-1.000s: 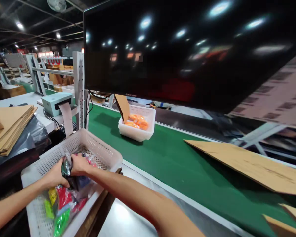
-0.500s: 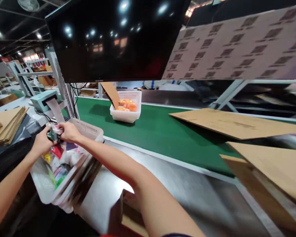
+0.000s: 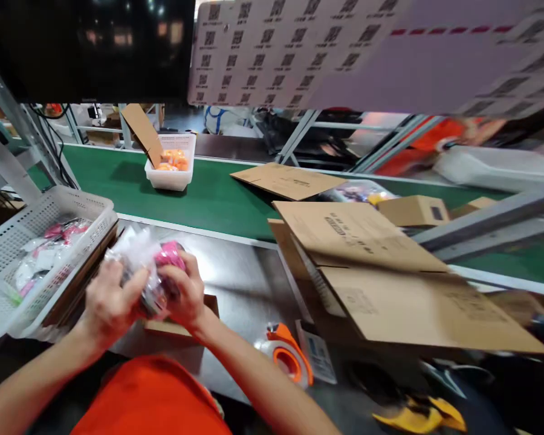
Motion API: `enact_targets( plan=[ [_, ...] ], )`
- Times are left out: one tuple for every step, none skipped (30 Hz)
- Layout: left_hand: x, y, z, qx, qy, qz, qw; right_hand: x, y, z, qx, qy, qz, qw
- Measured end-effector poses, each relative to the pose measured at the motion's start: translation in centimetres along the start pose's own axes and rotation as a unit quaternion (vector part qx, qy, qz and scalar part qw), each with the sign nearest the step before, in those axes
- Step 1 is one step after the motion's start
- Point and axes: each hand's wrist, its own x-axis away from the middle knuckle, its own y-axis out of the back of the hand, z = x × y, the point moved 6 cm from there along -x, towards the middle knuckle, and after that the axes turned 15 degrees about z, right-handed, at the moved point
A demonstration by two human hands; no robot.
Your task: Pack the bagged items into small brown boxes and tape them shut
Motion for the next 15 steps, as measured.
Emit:
enact_targets(
  plan=[
    [0.4, -4.0, -1.9, 0.011, -0.035, 0.036, 0.999, 4.4, 0.6, -1.1, 0.033, -0.012, -0.02, 0.999],
    [0.6, -7.9, -3.2, 0.021, -0.057, 0.08, 0.995, 8.3, 0.7, -2.2, 0.049, -0.023, -0.015, 0.998],
    [0.8, -11.4, -4.2, 0.03, -0.067, 0.142, 0.987, 11.5, 0.3, -3.5, 0.049, -0.057, 0.026, 0.997],
    [1.0, -14.4, -4.8, 0.04, -0.071, 0.212, 0.974, 14.0, -0.5, -4.8, 0.045, -0.108, 0.097, 0.988],
    [1.1, -16.6, -5.2, 0.048, -0.068, 0.274, 0.958, 15.9, -1.4, -5.9, 0.044, -0.167, 0.182, 0.968],
    [1.2, -17.9, -5.4, 0.054, -0.067, 0.328, 0.941, 17.2, -2.2, -6.8, 0.045, -0.227, 0.27, 0.935],
    [1.1, -18.6, -5.5, 0.057, -0.069, 0.37, 0.925, 17.9, -2.7, -7.3, 0.049, -0.277, 0.35, 0.893],
    [0.8, -18.6, -5.6, 0.055, -0.074, 0.394, 0.915, 18.0, -2.9, -7.5, 0.054, -0.314, 0.417, 0.851],
    [0.3, -18.2, -5.8, 0.049, -0.083, 0.408, 0.908, 17.6, -2.8, -7.4, 0.061, -0.335, 0.469, 0.815],
    [-0.1, -17.6, -5.9, 0.039, -0.095, 0.417, 0.903, 16.8, -2.4, -7.2, 0.069, -0.343, 0.507, 0.788],
    [-0.6, -17.0, -6.1, 0.028, -0.107, 0.421, 0.9, 15.9, -2.0, -6.9, 0.076, -0.342, 0.537, 0.767],
    [-1.0, -16.4, -6.2, 0.018, -0.115, 0.426, 0.897, 14.9, -1.4, -6.6, 0.081, -0.337, 0.561, 0.752],
    [-1.2, -15.9, -6.3, 0.012, -0.123, 0.431, 0.894, 14.1, -0.8, -6.3, 0.083, -0.334, 0.58, 0.738],
    [-1.3, -15.5, -6.2, 0.01, -0.131, 0.438, 0.889, 13.4, -0.1, -6.1, 0.08, -0.334, 0.592, 0.729],
    [-1.2, -15.2, -6.2, 0.012, -0.14, 0.446, 0.884, 12.8, 0.6, -6.1, 0.074, -0.336, 0.601, 0.721]
  ],
)
